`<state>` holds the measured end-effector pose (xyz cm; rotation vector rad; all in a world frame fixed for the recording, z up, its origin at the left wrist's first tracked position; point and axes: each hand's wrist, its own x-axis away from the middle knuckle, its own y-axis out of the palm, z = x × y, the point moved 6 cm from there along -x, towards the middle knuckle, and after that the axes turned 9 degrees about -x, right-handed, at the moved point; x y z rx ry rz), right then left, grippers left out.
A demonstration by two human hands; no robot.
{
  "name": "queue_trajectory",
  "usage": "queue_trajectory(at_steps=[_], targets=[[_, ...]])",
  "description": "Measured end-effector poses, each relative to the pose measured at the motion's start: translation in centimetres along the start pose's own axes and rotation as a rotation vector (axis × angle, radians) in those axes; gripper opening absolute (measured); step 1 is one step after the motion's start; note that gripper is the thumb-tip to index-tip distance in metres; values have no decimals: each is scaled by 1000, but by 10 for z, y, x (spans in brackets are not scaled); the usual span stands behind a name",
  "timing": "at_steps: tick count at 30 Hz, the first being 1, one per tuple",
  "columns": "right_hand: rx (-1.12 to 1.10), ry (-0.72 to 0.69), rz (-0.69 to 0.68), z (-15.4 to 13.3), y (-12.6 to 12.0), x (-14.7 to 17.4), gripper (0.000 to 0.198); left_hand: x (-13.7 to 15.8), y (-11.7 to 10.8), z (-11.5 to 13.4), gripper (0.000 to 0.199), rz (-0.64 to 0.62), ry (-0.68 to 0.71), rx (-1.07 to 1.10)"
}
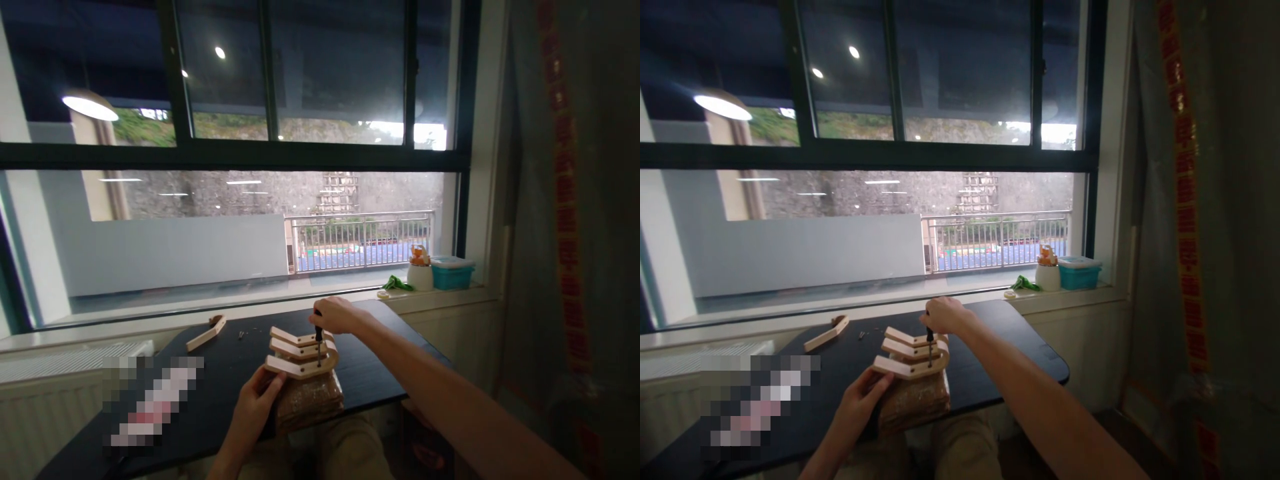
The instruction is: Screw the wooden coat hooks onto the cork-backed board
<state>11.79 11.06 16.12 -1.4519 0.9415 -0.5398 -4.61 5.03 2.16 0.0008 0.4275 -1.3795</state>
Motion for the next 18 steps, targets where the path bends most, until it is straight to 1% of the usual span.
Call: queue_trajectory(at_steps=[4,8,14,18], targets=[[-16,-65,-43,-5,-5,1,36,-1,-1,-2,45,20,-20,13],[-15,-119,-36,-11,-6,2,34,0,0,0,46,24,-14,22],[10,-62,6,-10,0,0,34,1,0,3,43,27,9,26],[34,-35,44,-8,4,-1,38,1,0,3,40,30,23,60]])
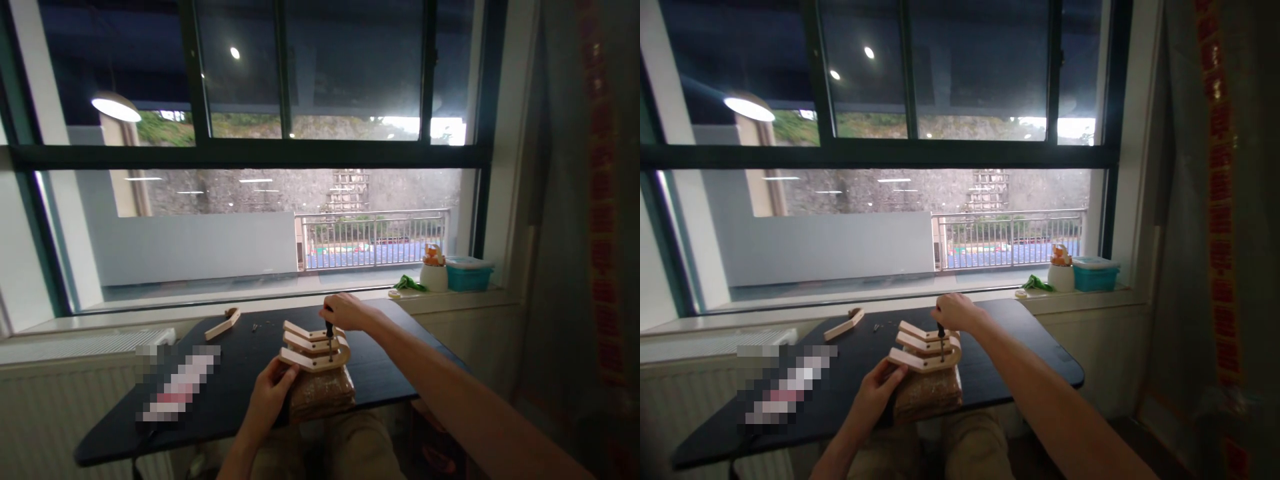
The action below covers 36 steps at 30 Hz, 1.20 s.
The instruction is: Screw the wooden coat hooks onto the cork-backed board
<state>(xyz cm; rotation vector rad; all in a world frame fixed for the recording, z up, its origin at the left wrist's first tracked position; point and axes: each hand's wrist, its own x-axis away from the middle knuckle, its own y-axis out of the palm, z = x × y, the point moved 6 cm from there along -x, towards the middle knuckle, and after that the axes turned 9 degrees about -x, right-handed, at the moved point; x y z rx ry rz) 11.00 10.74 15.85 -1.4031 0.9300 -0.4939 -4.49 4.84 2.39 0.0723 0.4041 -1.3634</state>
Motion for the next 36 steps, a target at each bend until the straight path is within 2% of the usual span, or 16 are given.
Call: queue_trajectory(at_steps=[4,9,12,17,21,23,27,30,36], targets=[[13,-29,33,-2,-2,2,39,1,2,0,32,-26,39,26],[-26,-125,10,-5,-3,1,29,1,2,-2,25,-32,78,36],[-49,-125,20,-2,2,-2,31,1,2,-3,23,-23,94,34],[-51,-66,51,3,13,-7,34,2,3,-3,24,-22,81,42],[-42,-48,75,-1,11,-7,36,4,2,1,25,-19,97,44],[-43,-62,73,-2,7,-8,36,5,2,1,26,-25,105,51],[-76,-140,47,-3,-2,-9,23,3,3,-1,25,-30,96,65],[-124,-190,19,-2,-3,-8,24,4,2,0,25,-20,93,52],[-170,-181,14,3,3,-5,24,4,1,4,26,-9,90,49]])
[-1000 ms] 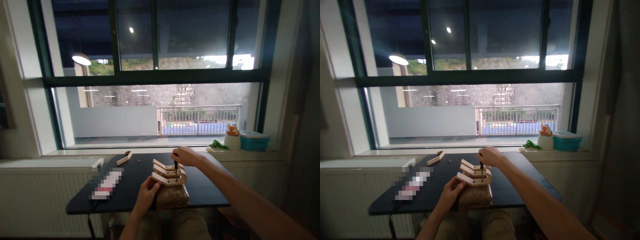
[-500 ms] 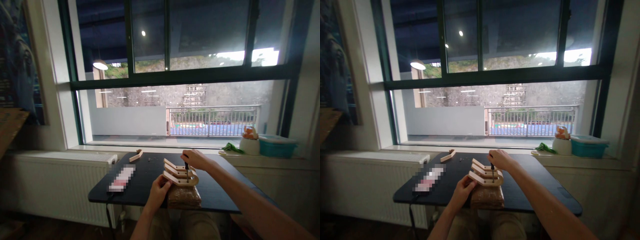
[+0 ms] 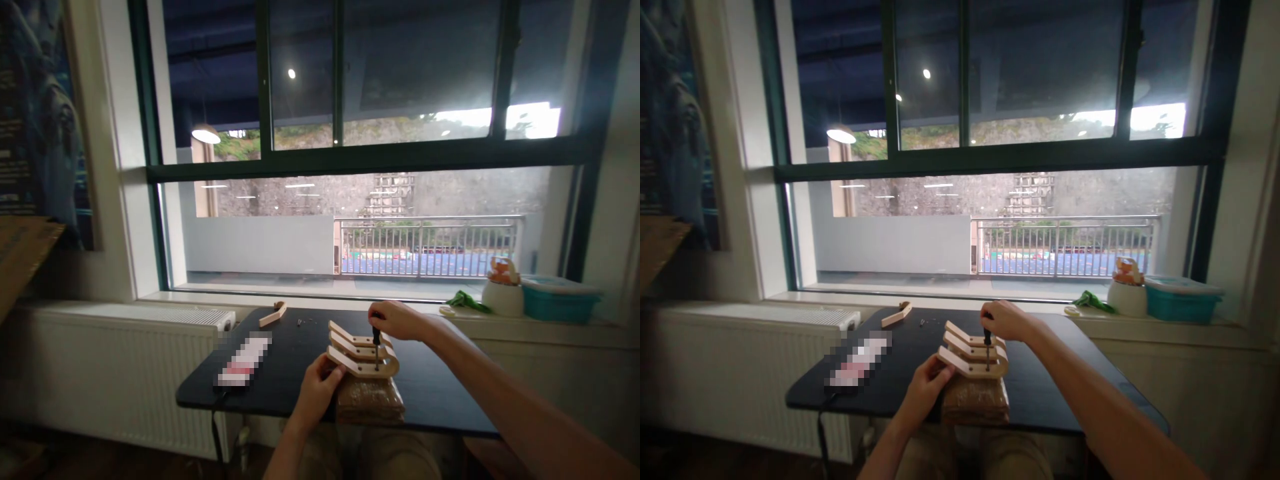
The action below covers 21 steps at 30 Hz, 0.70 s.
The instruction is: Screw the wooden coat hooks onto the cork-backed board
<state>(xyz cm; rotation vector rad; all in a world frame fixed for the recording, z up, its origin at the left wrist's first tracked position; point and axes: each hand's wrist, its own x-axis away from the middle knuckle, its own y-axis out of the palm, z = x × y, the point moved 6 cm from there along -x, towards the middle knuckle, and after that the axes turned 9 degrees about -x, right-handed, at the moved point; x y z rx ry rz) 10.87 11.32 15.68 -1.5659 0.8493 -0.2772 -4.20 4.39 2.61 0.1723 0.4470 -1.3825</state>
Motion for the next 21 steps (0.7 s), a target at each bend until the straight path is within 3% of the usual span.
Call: queue_trajectory(at_steps=[9,17,21], targets=[[17,74,64,5,7,1,28,0,0,-3,26,-11,-3,-5],[100,-22,46,-13,0,8,24,-2,0,-4,28,-22,-9,-5],[101,-12,35,-9,-1,13,25,-2,0,-2,27,-15,-1,2]])
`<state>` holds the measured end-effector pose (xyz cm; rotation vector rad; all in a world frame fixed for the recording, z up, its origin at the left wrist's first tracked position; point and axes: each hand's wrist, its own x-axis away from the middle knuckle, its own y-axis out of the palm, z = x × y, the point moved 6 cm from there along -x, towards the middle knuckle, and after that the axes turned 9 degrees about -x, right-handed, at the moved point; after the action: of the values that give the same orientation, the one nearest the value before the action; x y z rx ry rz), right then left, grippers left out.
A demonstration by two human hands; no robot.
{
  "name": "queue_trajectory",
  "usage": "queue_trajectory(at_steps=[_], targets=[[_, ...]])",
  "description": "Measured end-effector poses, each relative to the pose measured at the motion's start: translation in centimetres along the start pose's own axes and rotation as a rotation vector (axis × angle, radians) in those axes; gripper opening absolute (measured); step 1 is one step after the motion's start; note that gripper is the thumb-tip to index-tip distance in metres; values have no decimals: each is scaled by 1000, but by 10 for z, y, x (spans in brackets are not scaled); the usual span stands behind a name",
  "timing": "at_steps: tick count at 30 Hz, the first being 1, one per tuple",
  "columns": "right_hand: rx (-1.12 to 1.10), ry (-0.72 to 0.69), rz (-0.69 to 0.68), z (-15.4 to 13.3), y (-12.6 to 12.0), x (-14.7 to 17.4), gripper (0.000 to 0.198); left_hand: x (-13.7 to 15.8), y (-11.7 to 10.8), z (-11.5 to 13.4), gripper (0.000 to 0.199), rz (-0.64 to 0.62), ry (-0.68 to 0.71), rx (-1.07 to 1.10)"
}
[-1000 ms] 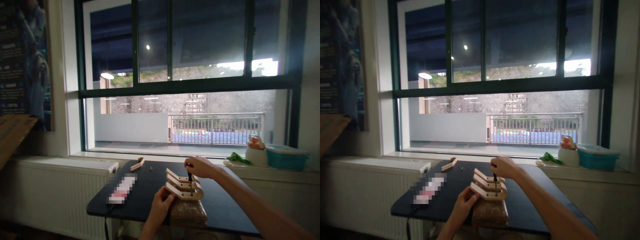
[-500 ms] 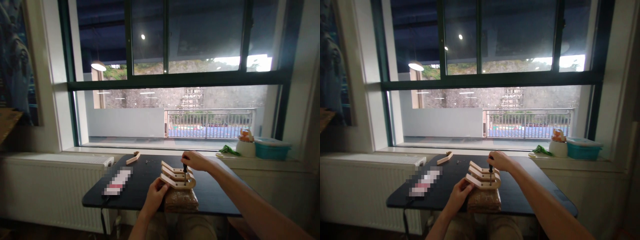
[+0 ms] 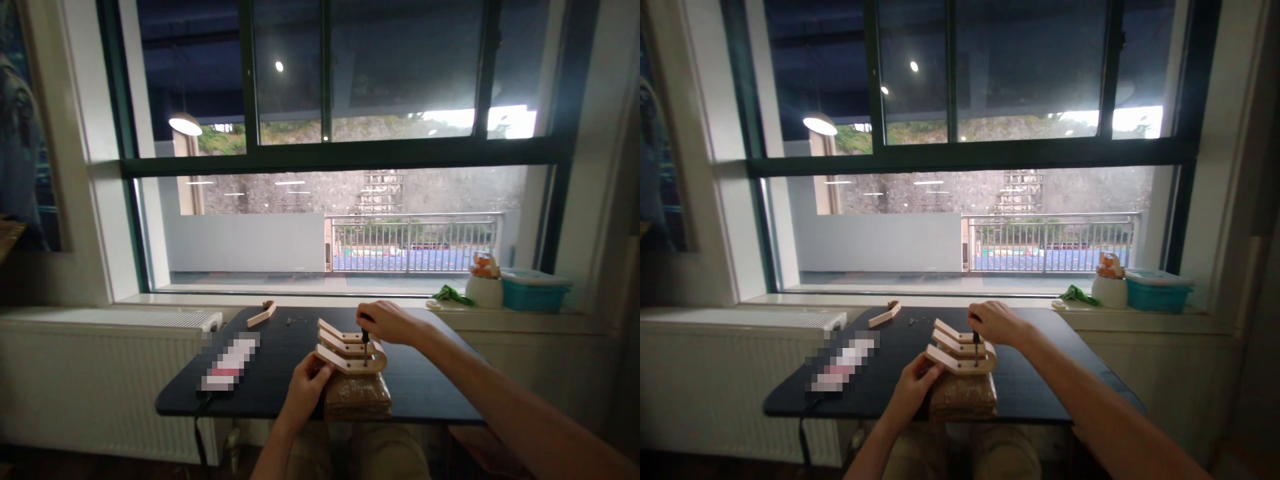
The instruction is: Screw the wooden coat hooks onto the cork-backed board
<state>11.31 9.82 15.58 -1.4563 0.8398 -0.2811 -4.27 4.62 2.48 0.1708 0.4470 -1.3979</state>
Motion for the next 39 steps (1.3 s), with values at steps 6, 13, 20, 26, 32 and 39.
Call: queue_trajectory(at_steps=[6,13,20,26,32,39], targets=[[30,137,34,11,6,0,31,0,0,-2,26,7,2,-15],[88,183,30,4,7,-4,39,0,0,-5,26,-15,10,-13],[5,55,-98,3,-4,-1,23,-1,0,-6,25,-5,-16,3],[33,124,-91,15,3,-4,31,-1,0,-5,24,4,-18,2],[121,214,-71,20,6,-2,44,0,0,-7,24,-16,-9,-25],[94,116,-124,6,-4,1,31,-1,1,-8,26,-22,-14,-15]])
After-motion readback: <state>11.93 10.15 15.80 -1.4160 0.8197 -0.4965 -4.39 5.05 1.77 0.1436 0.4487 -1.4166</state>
